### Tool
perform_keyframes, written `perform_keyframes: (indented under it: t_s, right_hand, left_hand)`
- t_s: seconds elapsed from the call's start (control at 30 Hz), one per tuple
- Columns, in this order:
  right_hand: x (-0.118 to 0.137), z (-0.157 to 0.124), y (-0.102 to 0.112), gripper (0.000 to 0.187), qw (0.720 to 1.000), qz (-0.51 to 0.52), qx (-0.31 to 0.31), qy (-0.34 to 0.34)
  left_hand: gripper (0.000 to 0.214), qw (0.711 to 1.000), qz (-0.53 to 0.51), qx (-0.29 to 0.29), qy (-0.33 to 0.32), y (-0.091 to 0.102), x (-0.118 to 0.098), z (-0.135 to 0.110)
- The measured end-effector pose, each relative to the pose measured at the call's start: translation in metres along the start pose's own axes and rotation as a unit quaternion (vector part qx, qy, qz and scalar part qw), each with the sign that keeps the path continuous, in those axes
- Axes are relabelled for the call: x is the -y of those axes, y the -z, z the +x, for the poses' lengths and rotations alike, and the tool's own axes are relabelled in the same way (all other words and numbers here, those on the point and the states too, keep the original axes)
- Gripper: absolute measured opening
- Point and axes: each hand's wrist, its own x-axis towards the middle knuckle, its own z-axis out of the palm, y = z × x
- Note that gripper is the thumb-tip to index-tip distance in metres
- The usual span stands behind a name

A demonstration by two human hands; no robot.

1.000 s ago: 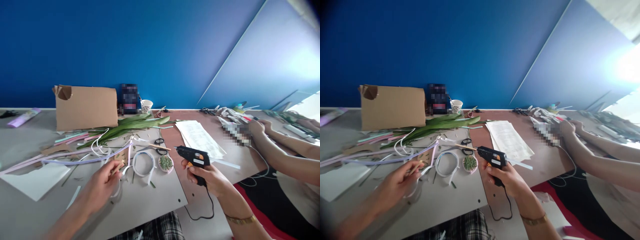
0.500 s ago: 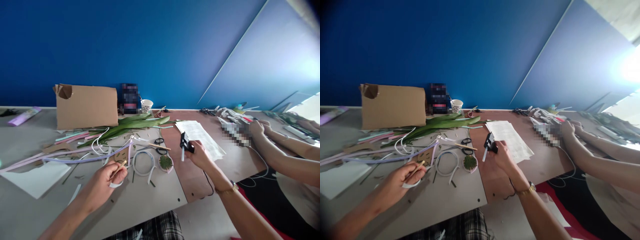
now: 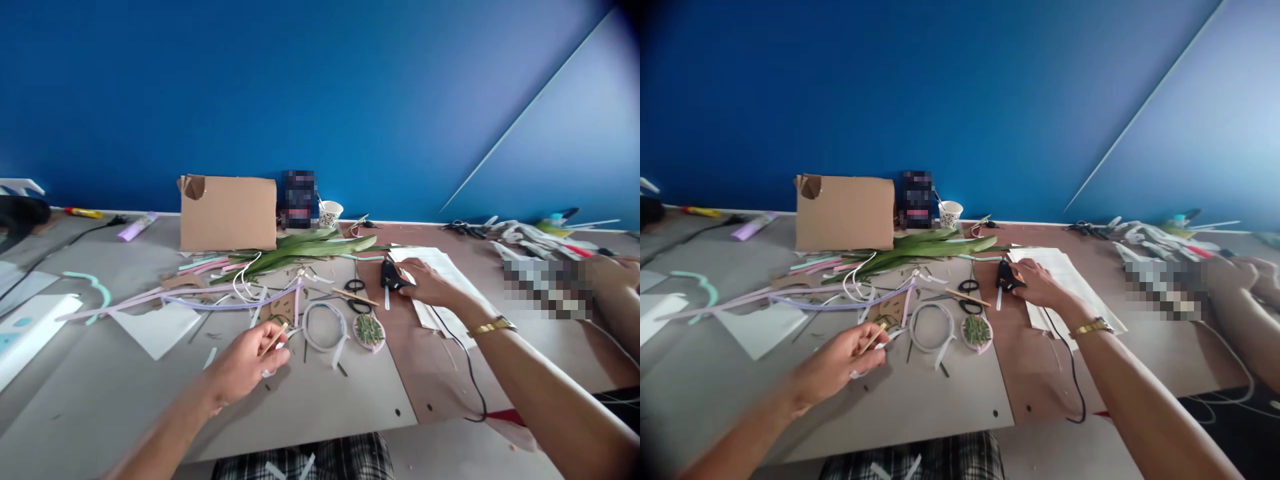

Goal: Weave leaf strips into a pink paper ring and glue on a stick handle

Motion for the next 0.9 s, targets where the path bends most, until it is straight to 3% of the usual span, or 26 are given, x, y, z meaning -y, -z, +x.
perform_keyframes:
  t_s: [0.1, 0.17, 0.2, 0.27, 0.37, 0.43, 0.57, 0.73, 0.9]
  right_hand:
    - [0.035, -0.008, -0.002, 0.035, 0.998, 0.039, -0.041, 0.005]
    - [0.074, -0.020, -0.012, 0.030, 0.996, 0.081, -0.029, 0.015]
    - [0.096, -0.028, -0.018, 0.028, 0.993, 0.115, -0.001, 0.025]
    - [0.142, -0.043, -0.035, 0.025, 0.962, 0.238, 0.132, 0.025]
    - [0.196, -0.057, -0.059, 0.028, 0.933, 0.291, 0.208, 0.036]
    - [0.214, -0.058, -0.070, 0.035, 0.921, 0.291, 0.255, 0.047]
    - [0.223, -0.047, -0.078, 0.022, 0.911, 0.281, 0.299, 0.053]
    - [0.213, -0.040, -0.091, 0.010, 0.918, 0.276, 0.283, 0.016]
    - [0.201, -0.042, -0.104, 0.013, 0.918, 0.291, 0.270, 0.006]
  left_hand:
    - [0.027, 0.999, -0.030, -0.017, 0.033, 0.001, 0.001, 0.001]
    - [0.027, 0.998, -0.063, 0.004, 0.026, 0.002, 0.004, 0.002]
    - [0.028, 0.996, -0.083, 0.021, 0.021, 0.002, 0.006, 0.002]
    - [0.030, 0.992, -0.121, 0.044, 0.013, 0.003, 0.008, 0.003]
    - [0.031, 0.988, -0.152, 0.036, 0.006, 0.004, 0.009, 0.003]
    - [0.030, 0.986, -0.162, 0.026, -0.008, 0.005, 0.008, 0.003]
    - [0.030, 0.984, -0.173, 0.025, -0.021, 0.006, 0.007, 0.003]
    - [0.038, 0.966, -0.254, 0.039, 0.009, 0.015, 0.011, 0.003]
    - [0.052, 0.951, -0.308, 0.003, 0.033, 0.031, 0.015, 0.001]
